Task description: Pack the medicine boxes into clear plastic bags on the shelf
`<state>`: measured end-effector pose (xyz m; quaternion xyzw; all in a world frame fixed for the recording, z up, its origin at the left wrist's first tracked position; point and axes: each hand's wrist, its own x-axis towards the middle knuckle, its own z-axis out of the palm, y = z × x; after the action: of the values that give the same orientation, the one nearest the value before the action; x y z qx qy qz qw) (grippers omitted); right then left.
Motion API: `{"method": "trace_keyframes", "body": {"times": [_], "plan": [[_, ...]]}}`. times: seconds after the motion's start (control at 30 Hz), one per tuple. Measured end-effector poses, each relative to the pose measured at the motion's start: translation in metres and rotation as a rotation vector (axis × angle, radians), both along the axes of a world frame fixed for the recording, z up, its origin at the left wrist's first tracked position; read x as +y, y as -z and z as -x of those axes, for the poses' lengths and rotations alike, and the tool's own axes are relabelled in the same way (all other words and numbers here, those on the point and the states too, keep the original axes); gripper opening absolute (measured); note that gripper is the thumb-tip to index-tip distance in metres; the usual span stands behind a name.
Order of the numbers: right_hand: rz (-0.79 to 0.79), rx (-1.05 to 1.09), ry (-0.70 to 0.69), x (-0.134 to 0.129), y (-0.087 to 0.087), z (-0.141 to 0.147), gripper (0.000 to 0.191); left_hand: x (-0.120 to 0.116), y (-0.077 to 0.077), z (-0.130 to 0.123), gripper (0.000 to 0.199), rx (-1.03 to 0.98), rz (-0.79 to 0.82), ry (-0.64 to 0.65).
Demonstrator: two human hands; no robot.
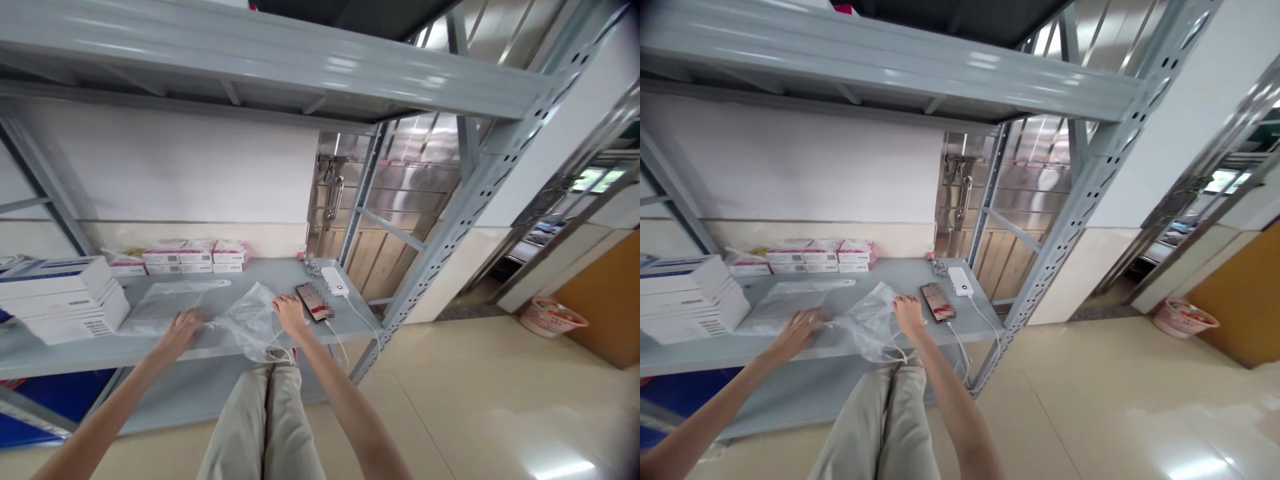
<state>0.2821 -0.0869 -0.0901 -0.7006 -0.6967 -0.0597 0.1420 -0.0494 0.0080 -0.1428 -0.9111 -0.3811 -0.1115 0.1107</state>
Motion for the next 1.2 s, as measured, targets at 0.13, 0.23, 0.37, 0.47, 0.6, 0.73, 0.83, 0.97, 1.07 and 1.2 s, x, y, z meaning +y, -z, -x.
{"method": "trace_keyframes", "body": {"times": [0.13, 0.23, 0.37, 0.47, 0.6, 0.73, 0.83, 0.97, 1.07, 1.2], "plan": [[0.022, 0.002, 0.005, -0.001, -0.002, 0.005, 0.027, -0.047, -0.027, -0.047, 0.066, 0.033, -0.038, 0.165], [0.052, -0.013, -0.001, -0.001, -0.003, 0.008, 0.028, -0.092, -0.042, -0.096, 0.057, 0.102, -0.058, 0.431], [0.059, -0.035, -0.019, -0.003, -0.003, 0.007, 0.028, -0.117, -0.051, -0.139, 0.041, 0.29, -0.117, 0.648], [0.033, -0.056, -0.048, -0.008, -0.001, -0.002, 0.027, -0.109, -0.06, -0.143, 0.03, 0.348, -0.131, 0.588], [-0.026, -0.103, -0.145, -0.017, 0.002, -0.021, 0.029, -0.089, -0.083, -0.124, 0.02, 0.237, -0.205, 0.486], [-0.063, -0.143, -0.211, -0.025, 0.0, -0.026, 0.051, -0.074, -0.104, -0.103, 0.019, 0.223, -0.252, 0.403], [-0.121, -0.09, -0.191, -0.03, -0.003, -0.007, 0.066, -0.068, -0.108, -0.096, 0.024, 0.205, -0.25, 0.377], [-0.079, -0.014, -0.11, -0.031, 0.002, 0.032, 0.07, -0.068, -0.106, -0.097, 0.039, 0.175, -0.246, 0.352], [0.052, -0.018, -0.062, -0.028, 0.004, 0.044, 0.054, -0.07, -0.106, -0.095, 0.049, 0.183, -0.215, 0.358], [0.17, 0.041, -0.048, -0.026, -0.005, 0.034, 0.048, -0.063, -0.106, -0.078, 0.065, 0.174, -0.138, 0.349]]}}
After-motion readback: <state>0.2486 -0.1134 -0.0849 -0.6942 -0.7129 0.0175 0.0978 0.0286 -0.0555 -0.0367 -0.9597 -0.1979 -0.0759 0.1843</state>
